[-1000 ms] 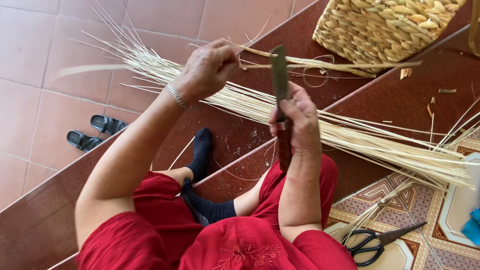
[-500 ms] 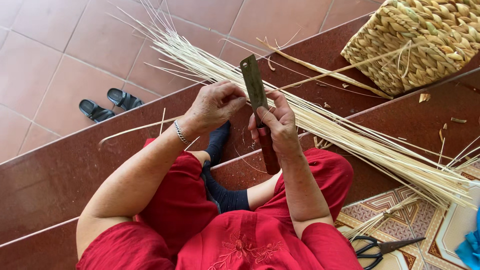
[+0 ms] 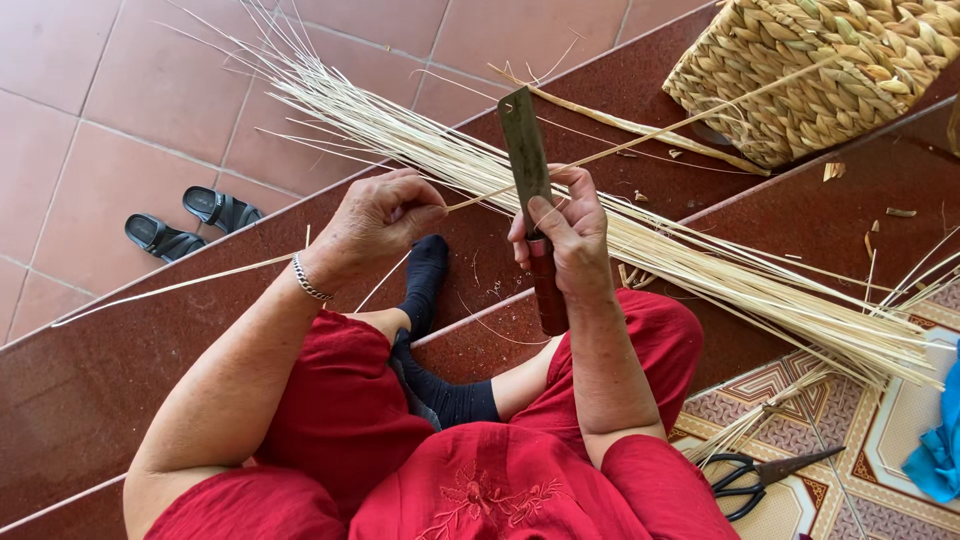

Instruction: The person sits on the floor and uses a machete to split long bamboo strips into thinner strands. They hold the strips with one hand and draw the blade along the length to separate the fibers, occasionally adjusting the bundle.

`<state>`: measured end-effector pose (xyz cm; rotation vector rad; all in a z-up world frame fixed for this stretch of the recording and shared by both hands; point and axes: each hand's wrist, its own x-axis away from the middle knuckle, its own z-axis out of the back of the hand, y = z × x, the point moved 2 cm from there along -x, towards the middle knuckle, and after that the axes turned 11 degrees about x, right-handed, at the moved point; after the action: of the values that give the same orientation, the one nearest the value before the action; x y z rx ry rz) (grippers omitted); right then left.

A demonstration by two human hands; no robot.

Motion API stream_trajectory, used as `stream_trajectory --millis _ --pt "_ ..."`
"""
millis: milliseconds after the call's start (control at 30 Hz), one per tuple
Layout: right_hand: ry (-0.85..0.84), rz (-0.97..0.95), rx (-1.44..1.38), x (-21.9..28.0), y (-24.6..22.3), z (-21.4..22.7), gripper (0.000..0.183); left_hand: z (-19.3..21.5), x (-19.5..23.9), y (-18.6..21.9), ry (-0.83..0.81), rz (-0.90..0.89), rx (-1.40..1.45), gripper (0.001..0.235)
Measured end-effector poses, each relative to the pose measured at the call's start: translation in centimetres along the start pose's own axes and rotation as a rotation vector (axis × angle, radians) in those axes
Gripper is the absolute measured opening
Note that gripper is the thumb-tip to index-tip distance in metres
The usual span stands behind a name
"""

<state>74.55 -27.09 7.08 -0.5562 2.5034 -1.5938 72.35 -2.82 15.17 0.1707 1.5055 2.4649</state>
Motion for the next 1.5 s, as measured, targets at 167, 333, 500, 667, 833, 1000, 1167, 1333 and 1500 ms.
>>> stream_trajectory --millis 167,333,500,667,833,1000,1167,1333,1500 --pt "0.058 0.028 0.055 -0.2 -0.1 1.0 0.027 0.5 0.3 -0.4 -0.005 -0.004 -0.023 0.008" --pt "0.073 0.050 0.026 0.0 -0.7 1.4 0.027 0.0 0.1 -0.6 -0.025 0.077 -0.028 0.010" --pt "-0.045 -0.009 0.088 0.8 0.2 -0.9 0.025 -1.5 -0.3 -0.1 0.002 0.115 0.036 0.013" --pt "-0.100 -0.041 0.036 0.8 0.8 -1.2 0.024 -1.8 -0.3 0.4 -0.007 -0.002 0.046 0.011" --pt "-0.084 -0.035 -0.024 0.6 0.5 -0.2 0.025 -1.3 -0.5 1.2 -0.031 0.051 -0.007 0.010" --pt "-0.061 0.042 0.097 0.5 1.2 -0.2 0.027 -1.2 -0.4 1.5 -0.045 0.053 0.047 0.009" --pt "0.003 0.057 0.150 0.6 1.0 0.4 0.026 -1.2 -0.1 1.3 -0.051 0.083 0.090 0.009" --pt "0.056 0.085 0.036 0.2 -0.8 1.6 0.027 -0.9 -0.1 1.0 -0.039 0.098 0.075 0.007" --pt "-0.069 -0.007 0.079 0.9 0.0 -0.8 0.026 -1.4 -0.2 1.4 -0.015 0.032 0.005 0.008"
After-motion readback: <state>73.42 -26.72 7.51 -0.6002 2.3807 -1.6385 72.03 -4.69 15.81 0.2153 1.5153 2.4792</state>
